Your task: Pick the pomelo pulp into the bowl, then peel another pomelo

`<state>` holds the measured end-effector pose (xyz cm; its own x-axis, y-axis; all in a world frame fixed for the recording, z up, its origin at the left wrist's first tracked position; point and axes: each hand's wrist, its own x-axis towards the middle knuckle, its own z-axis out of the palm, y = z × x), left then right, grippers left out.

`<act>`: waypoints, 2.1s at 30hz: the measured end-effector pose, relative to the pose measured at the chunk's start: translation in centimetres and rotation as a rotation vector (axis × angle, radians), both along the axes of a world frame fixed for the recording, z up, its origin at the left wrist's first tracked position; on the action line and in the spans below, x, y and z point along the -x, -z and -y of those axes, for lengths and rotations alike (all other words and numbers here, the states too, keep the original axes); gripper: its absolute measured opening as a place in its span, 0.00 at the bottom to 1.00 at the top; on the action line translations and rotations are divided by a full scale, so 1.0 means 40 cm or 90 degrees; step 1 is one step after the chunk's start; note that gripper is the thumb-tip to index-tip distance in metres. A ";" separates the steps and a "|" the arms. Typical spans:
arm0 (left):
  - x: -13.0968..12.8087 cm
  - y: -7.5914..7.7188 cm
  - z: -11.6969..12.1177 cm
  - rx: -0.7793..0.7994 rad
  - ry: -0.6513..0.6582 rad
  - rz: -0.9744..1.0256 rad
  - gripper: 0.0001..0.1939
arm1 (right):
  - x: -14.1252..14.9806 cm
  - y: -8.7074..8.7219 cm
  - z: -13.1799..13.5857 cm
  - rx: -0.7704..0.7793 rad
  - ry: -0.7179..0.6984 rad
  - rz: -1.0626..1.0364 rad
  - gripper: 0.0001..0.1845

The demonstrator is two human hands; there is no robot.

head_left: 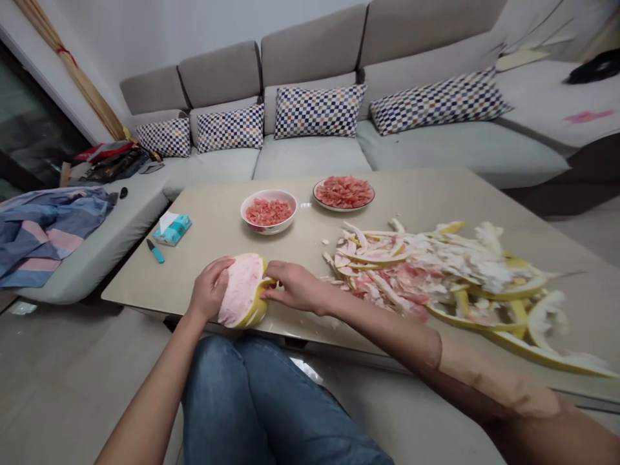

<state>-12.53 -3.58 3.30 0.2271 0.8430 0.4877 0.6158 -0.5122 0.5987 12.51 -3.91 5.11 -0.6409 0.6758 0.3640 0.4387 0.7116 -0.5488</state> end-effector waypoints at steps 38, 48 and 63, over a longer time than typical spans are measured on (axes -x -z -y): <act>-0.065 -0.034 0.004 0.035 -0.123 -0.081 0.17 | 0.030 0.020 0.060 -0.054 0.054 0.056 0.07; -0.073 -0.043 -0.012 0.081 -0.184 -0.098 0.17 | 0.042 0.015 0.101 -0.057 0.122 0.078 0.25; -0.086 -0.052 -0.027 0.147 -0.275 -0.134 0.18 | 0.090 0.074 0.135 -0.036 0.193 -0.086 0.15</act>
